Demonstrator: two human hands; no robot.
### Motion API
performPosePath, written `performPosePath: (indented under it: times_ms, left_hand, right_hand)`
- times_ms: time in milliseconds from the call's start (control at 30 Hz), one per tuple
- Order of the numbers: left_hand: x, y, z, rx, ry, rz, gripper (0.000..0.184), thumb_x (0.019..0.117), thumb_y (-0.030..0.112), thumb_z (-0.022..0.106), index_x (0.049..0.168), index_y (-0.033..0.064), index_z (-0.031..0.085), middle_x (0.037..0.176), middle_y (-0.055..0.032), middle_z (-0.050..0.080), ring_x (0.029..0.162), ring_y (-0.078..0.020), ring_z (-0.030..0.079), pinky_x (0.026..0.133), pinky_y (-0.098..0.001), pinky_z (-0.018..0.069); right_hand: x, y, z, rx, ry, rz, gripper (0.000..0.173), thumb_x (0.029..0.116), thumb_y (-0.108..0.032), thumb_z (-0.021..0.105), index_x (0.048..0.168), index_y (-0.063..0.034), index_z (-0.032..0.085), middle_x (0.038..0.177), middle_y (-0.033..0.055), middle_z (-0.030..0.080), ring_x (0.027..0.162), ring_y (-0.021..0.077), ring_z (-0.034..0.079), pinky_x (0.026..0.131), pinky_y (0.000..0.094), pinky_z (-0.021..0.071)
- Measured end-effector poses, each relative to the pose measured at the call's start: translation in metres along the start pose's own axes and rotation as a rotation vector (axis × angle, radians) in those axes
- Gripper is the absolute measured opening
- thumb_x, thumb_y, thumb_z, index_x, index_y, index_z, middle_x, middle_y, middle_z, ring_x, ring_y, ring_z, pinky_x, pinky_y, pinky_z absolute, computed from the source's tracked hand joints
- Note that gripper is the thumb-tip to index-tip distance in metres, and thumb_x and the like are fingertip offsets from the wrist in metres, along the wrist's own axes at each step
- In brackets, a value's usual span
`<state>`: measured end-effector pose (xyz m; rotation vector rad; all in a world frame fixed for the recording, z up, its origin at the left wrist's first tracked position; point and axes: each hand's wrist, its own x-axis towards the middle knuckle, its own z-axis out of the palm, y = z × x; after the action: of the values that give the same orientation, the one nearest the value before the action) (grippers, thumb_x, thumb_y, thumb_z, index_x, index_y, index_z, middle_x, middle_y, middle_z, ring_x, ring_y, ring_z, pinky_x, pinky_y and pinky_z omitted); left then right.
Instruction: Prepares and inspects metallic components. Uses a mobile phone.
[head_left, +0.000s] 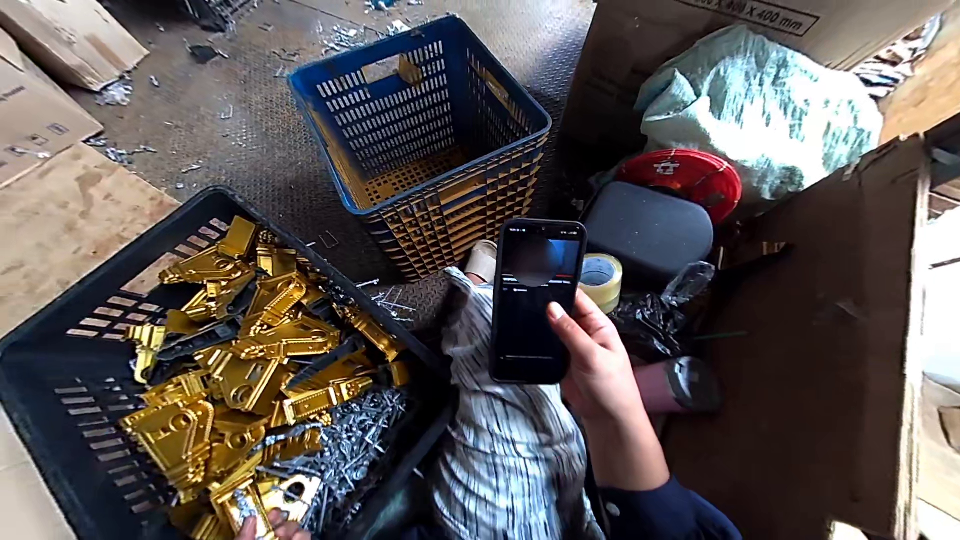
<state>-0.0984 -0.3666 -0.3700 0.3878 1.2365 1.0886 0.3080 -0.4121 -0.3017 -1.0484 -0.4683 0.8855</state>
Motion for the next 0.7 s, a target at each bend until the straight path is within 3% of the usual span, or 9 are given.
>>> performPosePath:
  times_ms: [167, 333, 433, 500, 600, 700]
  left_hand:
    - [-0.002, -0.001, 0.001, 0.06, 0.043, 0.02, 0.04, 0.1111, 0.032, 0.03, 0.093, 0.0157, 0.062, 0.075, 0.0019, 0.067, 0.062, -0.0058, 0.066, 0.059, -0.0214, 0.0582]
    - [-0.003, -0.006, 0.006, 0.002, 0.102, 0.111, 0.024, 0.1096, 0.024, 0.035, 0.105, 0.0137, 0.056, 0.079, 0.0015, 0.065, 0.059, -0.0055, 0.064, 0.053, -0.021, 0.0578]
    - [-0.004, -0.005, 0.007, -0.076, 0.063, 0.115, 0.024, 0.1078, 0.021, 0.034, 0.106, 0.0112, 0.056, 0.083, -0.0015, 0.065, 0.06, -0.0075, 0.065, 0.055, -0.0232, 0.0589]
    - [-0.003, -0.007, 0.005, -0.116, 0.007, 0.111, 0.02, 0.105, 0.02, 0.035, 0.114, 0.0112, 0.051, 0.088, -0.0022, 0.065, 0.063, -0.0081, 0.065, 0.057, -0.0241, 0.0596]
    - [-0.004, -0.007, 0.002, -0.182, -0.066, 0.117, 0.022, 0.0998, 0.018, 0.045, 0.121, 0.011, 0.047, 0.095, -0.0045, 0.064, 0.065, -0.0092, 0.064, 0.057, -0.024, 0.0585]
    - [-0.007, -0.007, 0.004, -0.296, -0.155, 0.111, 0.032, 0.0922, 0.02, 0.064, 0.119, 0.0095, 0.05, 0.097, -0.007, 0.065, 0.068, -0.0125, 0.066, 0.059, -0.0267, 0.0598]
  right_hand:
    - [-0.007, 0.015, 0.021, -0.063, -0.117, 0.068, 0.026, 0.1046, -0.004, 0.05, 0.128, -0.002, 0.061, 0.107, 0.0145, 0.072, 0.094, 0.0206, 0.073, 0.087, 0.0395, 0.0625]
    - [-0.005, 0.061, 0.036, -0.392, -0.143, 0.264, 0.018, 0.1047, -0.009, 0.055, 0.121, -0.0028, 0.061, 0.099, 0.0107, 0.074, 0.089, 0.0174, 0.074, 0.081, 0.0347, 0.0632]
    - [-0.011, 0.09, 0.049, -0.469, -0.112, 0.357, 0.021, 0.1051, -0.01, 0.055, 0.124, -0.0017, 0.061, 0.102, 0.0114, 0.073, 0.091, 0.0159, 0.074, 0.083, 0.0333, 0.0622]
    - [-0.011, 0.096, 0.055, -0.543, -0.083, 0.349, 0.024, 0.1047, -0.013, 0.056, 0.126, -0.0029, 0.061, 0.106, 0.0113, 0.072, 0.094, 0.015, 0.073, 0.085, 0.0333, 0.0614]
    - [-0.012, 0.107, 0.055, -0.611, -0.086, 0.379, 0.03, 0.1058, -0.018, 0.055, 0.13, -0.0022, 0.061, 0.116, 0.0157, 0.066, 0.103, 0.0189, 0.069, 0.091, 0.0372, 0.058]
    - [-0.01, 0.107, 0.053, -0.643, -0.135, 0.395, 0.031, 0.1062, -0.02, 0.054, 0.131, -0.0024, 0.061, 0.117, 0.0145, 0.069, 0.104, 0.0162, 0.07, 0.092, 0.0352, 0.0581]
